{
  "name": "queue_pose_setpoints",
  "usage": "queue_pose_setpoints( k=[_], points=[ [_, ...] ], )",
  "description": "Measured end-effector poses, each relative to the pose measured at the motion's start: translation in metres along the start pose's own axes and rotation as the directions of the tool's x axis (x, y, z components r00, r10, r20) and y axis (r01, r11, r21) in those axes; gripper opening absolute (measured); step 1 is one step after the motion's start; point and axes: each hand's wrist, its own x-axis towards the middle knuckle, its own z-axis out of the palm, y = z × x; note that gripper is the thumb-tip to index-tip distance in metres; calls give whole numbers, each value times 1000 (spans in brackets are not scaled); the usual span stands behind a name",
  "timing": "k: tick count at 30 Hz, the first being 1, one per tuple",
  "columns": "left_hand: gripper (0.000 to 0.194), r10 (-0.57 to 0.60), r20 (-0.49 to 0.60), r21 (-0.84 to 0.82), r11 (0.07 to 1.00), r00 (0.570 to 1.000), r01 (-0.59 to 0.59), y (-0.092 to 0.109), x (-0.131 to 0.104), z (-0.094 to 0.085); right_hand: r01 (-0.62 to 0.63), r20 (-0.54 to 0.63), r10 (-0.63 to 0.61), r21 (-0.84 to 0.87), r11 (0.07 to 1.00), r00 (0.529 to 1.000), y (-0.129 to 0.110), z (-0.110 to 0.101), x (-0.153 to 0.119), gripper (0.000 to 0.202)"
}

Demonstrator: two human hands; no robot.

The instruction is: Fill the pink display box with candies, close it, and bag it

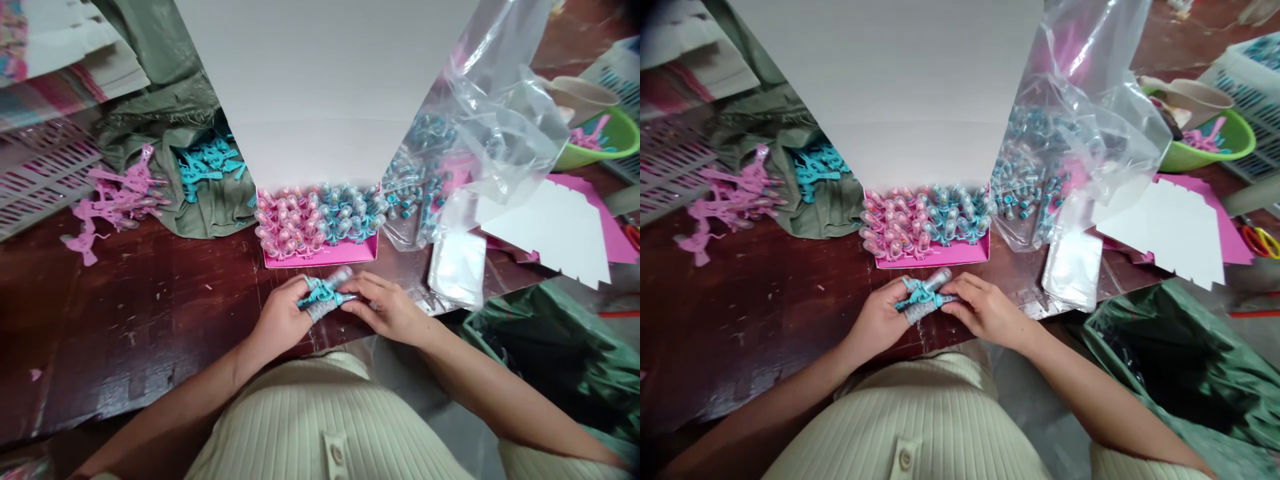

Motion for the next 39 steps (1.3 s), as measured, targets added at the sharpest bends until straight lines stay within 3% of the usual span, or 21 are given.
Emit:
queue_pose_setpoints(
  k=[2, 4, 7, 9, 12, 15, 17, 20, 23, 25, 28, 30, 32, 34, 35, 36, 37, 39],
  points=[
    [18, 110, 19, 224, 968, 994, -111, -1, -3, -3, -23, 47, 25, -40, 999, 999, -1, 3, 0, 18],
    [18, 151, 81, 322, 932, 985, -169, -3, -5, -6, -68, 98, 70, -21, 997, 993, -1, 6, -2, 24],
    [17, 107, 99, 241, 962, 989, -128, -6, -6, -8, -181, 127, 164, 130, 975, 978, -1, 9, -6, 24],
    [19, 68, 66, 146, 986, 996, -77, -6, -5, -7, -235, 94, 221, 199, 951, 971, -1, 10, -9, 34],
    [22, 44, 36, 73, 996, 998, -46, -4, -6, -4, -313, 64, 307, 179, 933, 950, -2, 9, -12, 28],
    [28, -20, 51, -19, 1000, 998, 21, -5, -6, -1, -408, 109, 395, 165, 898, 912, -3, 4, -14, 48],
    [32, -101, 82, -173, 978, 991, 114, -6, -5, 0, -353, 107, 339, 167, 920, 935, -2, -1, -15, 37],
    [34, -190, 150, -352, 907, 970, 232, -6, -2, 0, -149, 58, 144, 102, 984, 988, -2, -9, -16, 44],
    [33, -231, 185, -407, 867, 955, 288, -3, -1, 1, -82, 8, 82, 20, 996, 997, -1, -13, -16, 20],
    [33, -303, 225, -453, 809, 926, 375, 1, -2, 4, -77, -35, 77, -2, 997, 996, -1, -16, -15, 34],
    [37, -390, 360, -507, 681, 847, 529, 7, -4, 9, -16, -75, 16, -2, 1000, 997, -1, -23, -10, 80],
    [38, -358, 445, -483, 676, 821, 556, 10, -4, 10, 62, 25, -63, 39, 997, 998, -3, -29, -5, 71],
    [37, -256, 460, -374, 813, 850, 447, 14, -1, 4, 119, 148, -135, 114, 986, 980, -7, -38, 1, 42],
    [36, -92, 266, -140, 981, 960, 133, 19, 6, -9, 105, 140, -120, 113, 988, 983, -9, -49, 5, 28],
    [35, 44, 113, 51, 997, 993, -50, 20, 12, -18, 69, 80, -73, 45, 997, 994, -8, -55, 7, 26],
    [32, 206, -20, 267, 944, 978, -193, 20, 19, -27, 20, -2, -20, -66, 998, 1000, -6, -60, 10, 27],
    [28, 363, -90, 465, 839, 927, -283, 20, 27, -36, -36, -85, 19, -196, 980, 996, -3, -64, 12, 28],
    [21, 559, -4, 705, 589, 829, -394, 16, 43, -50, -121, -181, 44, -439, 890, 983, 6, -66, 20, 34]
  ],
)
